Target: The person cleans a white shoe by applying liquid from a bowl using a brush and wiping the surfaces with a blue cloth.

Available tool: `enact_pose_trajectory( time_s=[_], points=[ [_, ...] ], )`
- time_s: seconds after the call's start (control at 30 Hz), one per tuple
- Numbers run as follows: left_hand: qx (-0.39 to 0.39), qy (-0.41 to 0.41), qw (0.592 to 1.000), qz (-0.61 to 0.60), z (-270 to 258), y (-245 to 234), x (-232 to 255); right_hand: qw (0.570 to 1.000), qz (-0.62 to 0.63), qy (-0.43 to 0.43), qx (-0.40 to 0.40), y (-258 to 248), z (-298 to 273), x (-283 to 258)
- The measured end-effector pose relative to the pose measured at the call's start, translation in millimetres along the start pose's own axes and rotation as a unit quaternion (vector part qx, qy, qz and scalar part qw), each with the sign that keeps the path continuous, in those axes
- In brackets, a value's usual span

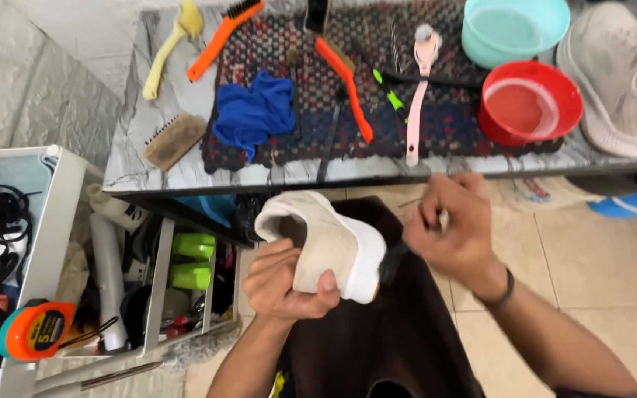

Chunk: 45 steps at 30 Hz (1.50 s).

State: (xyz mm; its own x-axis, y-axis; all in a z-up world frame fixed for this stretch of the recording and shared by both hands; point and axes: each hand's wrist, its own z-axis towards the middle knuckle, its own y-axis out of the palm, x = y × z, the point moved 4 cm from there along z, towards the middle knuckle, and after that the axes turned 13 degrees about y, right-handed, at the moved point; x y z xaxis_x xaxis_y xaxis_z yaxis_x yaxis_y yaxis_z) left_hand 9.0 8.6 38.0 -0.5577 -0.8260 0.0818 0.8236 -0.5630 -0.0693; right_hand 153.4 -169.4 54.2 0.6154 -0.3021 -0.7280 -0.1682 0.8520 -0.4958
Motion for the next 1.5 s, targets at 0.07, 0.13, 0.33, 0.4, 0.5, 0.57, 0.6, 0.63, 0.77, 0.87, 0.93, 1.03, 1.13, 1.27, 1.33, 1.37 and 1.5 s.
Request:
enact_pose_trajectory(
  time_s=[0.07,0.13,0.33,0.4,0.5,0.57,0.6,0.63,0.77,0.87,0.93,1.03,1.13,1.27,1.33,1.37,1.5],
  points=[
    [0.014,0.007,1.000,0.005,-11,-6,-2,0.995,-0.093,0.001,0.046,-3,9,50],
    [0.030,0.014,0.999,0.023,-16,-11,-1,0.980,-0.178,-0.006,0.083,-6,15,53],
    [-0.005,0.065,0.998,-0.021,-18,-11,6,0.999,-0.029,0.007,0.046,4,1,29],
    [0.004,0.041,0.999,0.011,-22,-19,9,0.983,-0.175,-0.009,0.060,4,15,79],
    [0.027,0.012,1.000,0.007,-25,-17,1,0.984,-0.166,0.032,0.056,-12,3,70],
    [0.005,-0.052,0.996,0.078,-35,-21,-4,0.974,-0.216,0.043,0.055,-37,11,86],
    [-0.019,-0.111,0.982,0.150,-39,-23,-12,0.962,-0.261,0.054,0.057,-49,17,93],
    [-0.015,-0.110,0.983,0.149,-35,-23,-17,0.962,-0.263,0.051,0.060,-68,33,93],
    [-0.059,-0.372,0.924,0.072,-30,-23,-53,0.960,-0.268,0.058,0.055,-136,87,130],
    [-0.004,-0.475,0.866,-0.156,-23,-21,-70,0.902,-0.417,0.043,0.100,-166,141,192],
    [0.019,-0.489,0.819,-0.300,-25,-18,-76,0.879,-0.467,0.032,0.096,-166,171,213],
    [0.074,-0.616,0.702,-0.350,-39,-16,-85,0.759,-0.648,0.045,0.034,-144,195,224],
    [0.073,-0.736,0.551,-0.387,-40,-14,-73,0.736,-0.677,0.024,0.011,-134,200,240],
    [0.053,-0.806,0.441,-0.391,-93,-18,-61,0.742,-0.669,0.044,-0.004,-136,189,220],
    [0.053,-0.834,0.420,-0.354,-102,-17,-55,0.764,-0.643,0.057,0.004,-147,173,213],
    [0.034,-0.860,0.416,-0.294,-97,-15,-50,0.780,-0.624,0.020,0.047,-155,165,212],
    [-0.061,-0.880,0.414,-0.226,-120,-11,-40,0.828,-0.554,0.007,0.086,-174,121,193]
  ],
)
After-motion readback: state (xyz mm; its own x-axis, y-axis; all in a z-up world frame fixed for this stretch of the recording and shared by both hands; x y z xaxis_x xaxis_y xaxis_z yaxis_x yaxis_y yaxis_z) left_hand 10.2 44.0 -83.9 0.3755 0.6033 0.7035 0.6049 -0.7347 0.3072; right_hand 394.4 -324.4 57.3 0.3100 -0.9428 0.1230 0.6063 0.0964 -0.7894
